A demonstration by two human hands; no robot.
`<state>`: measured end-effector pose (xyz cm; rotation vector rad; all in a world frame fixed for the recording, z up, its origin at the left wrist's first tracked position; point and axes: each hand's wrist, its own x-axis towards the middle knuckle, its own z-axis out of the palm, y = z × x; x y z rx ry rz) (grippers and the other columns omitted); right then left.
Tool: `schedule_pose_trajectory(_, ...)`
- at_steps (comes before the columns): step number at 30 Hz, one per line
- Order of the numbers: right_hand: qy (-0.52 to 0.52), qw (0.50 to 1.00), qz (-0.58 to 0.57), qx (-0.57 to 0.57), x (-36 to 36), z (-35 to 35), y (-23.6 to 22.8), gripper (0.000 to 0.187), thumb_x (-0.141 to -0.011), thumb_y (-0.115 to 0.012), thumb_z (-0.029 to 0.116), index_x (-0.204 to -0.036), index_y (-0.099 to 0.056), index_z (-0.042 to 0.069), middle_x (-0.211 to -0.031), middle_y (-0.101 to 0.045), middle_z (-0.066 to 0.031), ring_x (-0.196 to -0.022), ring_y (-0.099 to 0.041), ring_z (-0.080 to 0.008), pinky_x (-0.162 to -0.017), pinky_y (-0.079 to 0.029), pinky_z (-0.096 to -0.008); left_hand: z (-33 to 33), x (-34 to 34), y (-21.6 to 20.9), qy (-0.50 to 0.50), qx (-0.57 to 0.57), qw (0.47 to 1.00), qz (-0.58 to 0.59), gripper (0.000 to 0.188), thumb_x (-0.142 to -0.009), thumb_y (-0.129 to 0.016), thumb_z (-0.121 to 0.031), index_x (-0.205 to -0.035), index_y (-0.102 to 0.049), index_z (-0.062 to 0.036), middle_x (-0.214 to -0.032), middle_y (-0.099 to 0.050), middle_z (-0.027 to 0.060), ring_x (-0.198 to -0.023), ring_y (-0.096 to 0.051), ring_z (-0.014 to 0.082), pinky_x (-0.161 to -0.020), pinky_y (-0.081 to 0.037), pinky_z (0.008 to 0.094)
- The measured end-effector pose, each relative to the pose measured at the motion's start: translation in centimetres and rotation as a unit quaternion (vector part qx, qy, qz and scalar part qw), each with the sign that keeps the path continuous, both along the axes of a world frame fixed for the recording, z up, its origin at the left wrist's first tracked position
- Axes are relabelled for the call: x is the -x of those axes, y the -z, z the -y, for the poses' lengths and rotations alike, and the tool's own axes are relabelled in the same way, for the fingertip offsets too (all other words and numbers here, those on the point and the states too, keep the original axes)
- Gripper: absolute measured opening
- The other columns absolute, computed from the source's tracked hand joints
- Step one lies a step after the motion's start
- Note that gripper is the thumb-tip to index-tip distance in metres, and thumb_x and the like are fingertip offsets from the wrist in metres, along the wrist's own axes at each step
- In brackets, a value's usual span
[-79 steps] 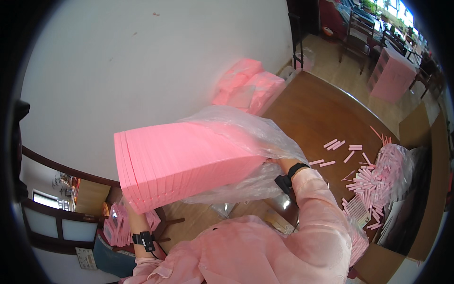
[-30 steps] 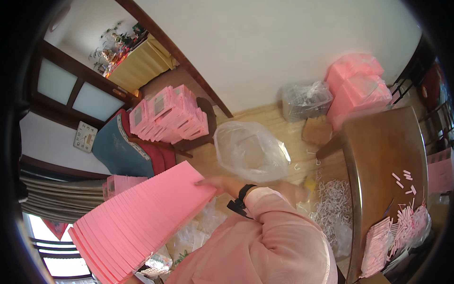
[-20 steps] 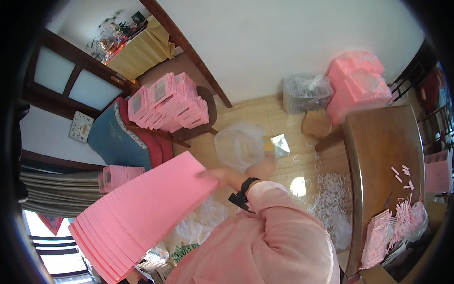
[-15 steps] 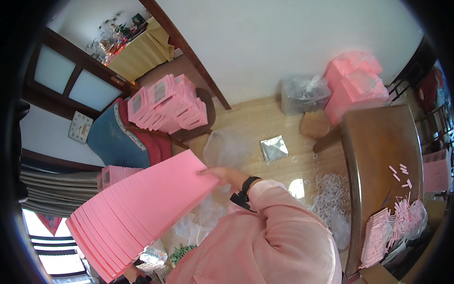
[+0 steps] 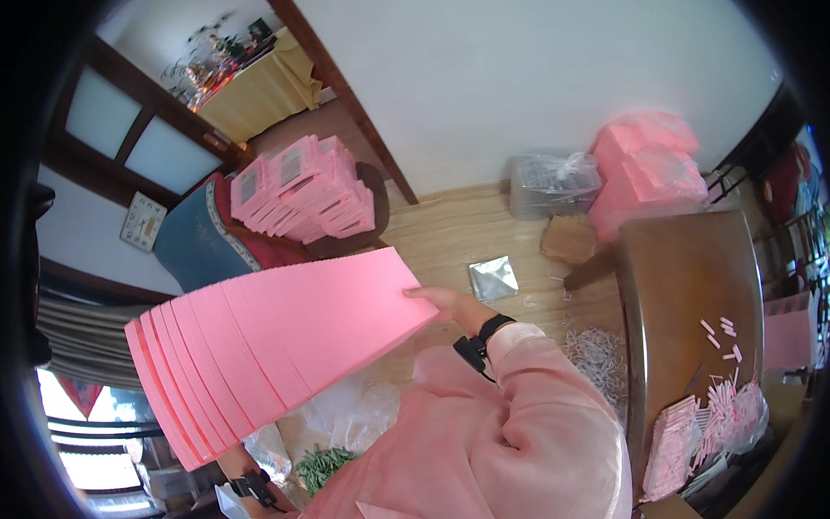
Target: The person unpacks pink plastic containers and inserts white paper sheets into them one by one. They repeatedly pick up a container, place a sheet inside, and set the assembled unit aside on the table.
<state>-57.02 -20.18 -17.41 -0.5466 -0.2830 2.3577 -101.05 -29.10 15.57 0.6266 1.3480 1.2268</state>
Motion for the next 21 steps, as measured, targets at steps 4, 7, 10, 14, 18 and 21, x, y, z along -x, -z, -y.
schedule_pose_trajectory(4,0.120,0.993,-0.001,-0.011,-6.5,3.2,1.9,0.058,-0.100,-0.065,0.027,-0.146,-0.046,-0.002,-0.140,-0.059,-0.0174,-0.124,-0.062,-0.0289,-0.108,-0.049,-0.0459,-4.1,-6.2,-1.7,0.081,-0.014,0.996,0.043,0.035,-0.097,-0.055,-0.015,-0.123,-0.061,0.0073,-0.115,-0.069,0.0197,-0.101,-0.070,0.0240,-0.088,-0.058,0.0348)
schedule_pose_trajectory(7,0.218,0.976,0.020,0.003,-14.1,6.4,3.1,0.052,-0.102,-0.063,0.025,-0.143,-0.048,-0.003,-0.138,-0.061,-0.0163,-0.124,-0.062,-0.0263,-0.110,-0.048,-0.0434,-9.1,-13.7,-2.7,0.168,-0.022,0.981,0.093,0.034,-0.097,-0.055,-0.015,-0.122,-0.062,0.0076,-0.113,-0.070,0.0196,-0.100,-0.071,0.0238,-0.087,-0.059,0.0345)
schedule_pose_trajectory(10,0.305,0.951,0.056,0.005,-22.9,10.9,2.9,0.053,-0.102,-0.062,0.029,-0.144,-0.048,-0.001,-0.137,-0.062,-0.0173,-0.122,-0.062,-0.0326,-0.101,-0.052,-0.0578,-14.0,-24.7,-3.7,0.270,-0.047,0.954,0.123,0.039,-0.093,-0.059,-0.016,-0.125,-0.062,0.0072,-0.113,-0.071,0.0183,-0.100,-0.071,0.0253,-0.089,-0.058,0.0354)
schedule_pose_trajectory(14,0.392,0.918,0.051,-0.014,-34.9,18.1,1.0,0.060,-0.103,-0.058,0.036,-0.150,-0.042,0.003,-0.145,-0.055,-0.0177,-0.131,-0.055,-0.0393,-0.103,-0.045,-0.0695,-14.4,-42.4,-7.0,0.391,-0.076,0.911,0.108,0.047,-0.089,-0.067,-0.017,-0.129,-0.060,0.0080,-0.118,-0.070,0.0180,-0.103,-0.069,0.0280,-0.091,-0.055,0.0392)
schedule_pose_trajectory(18,0.477,0.878,0.029,-0.037,-45.1,25.5,-1.9,0.063,-0.103,-0.056,0.038,-0.154,-0.036,0.007,-0.151,-0.050,-0.0172,-0.135,-0.049,-0.0461,-0.099,-0.039,-0.0805,-10.5,-58.2,-11.0,0.503,-0.061,0.846,0.164,0.049,-0.091,-0.066,-0.019,-0.131,-0.057,0.0094,-0.122,-0.067,0.0215,-0.108,-0.068,0.0298,-0.094,-0.053,0.0419)
schedule_pose_trajectory(21,0.523,0.849,0.028,-0.061,-50.3,31.2,-3.4,0.065,-0.103,-0.057,0.038,-0.155,-0.033,0.007,-0.152,-0.048,-0.0186,-0.136,-0.047,-0.0480,-0.097,-0.037,-0.0842,-7.8,-66.9,-12.7,0.580,-0.022,0.794,0.177,0.049,-0.092,-0.066,-0.019,-0.130,-0.057,0.0090,-0.123,-0.067,0.0217,-0.108,-0.068,0.0312,-0.095,-0.054,0.0441)
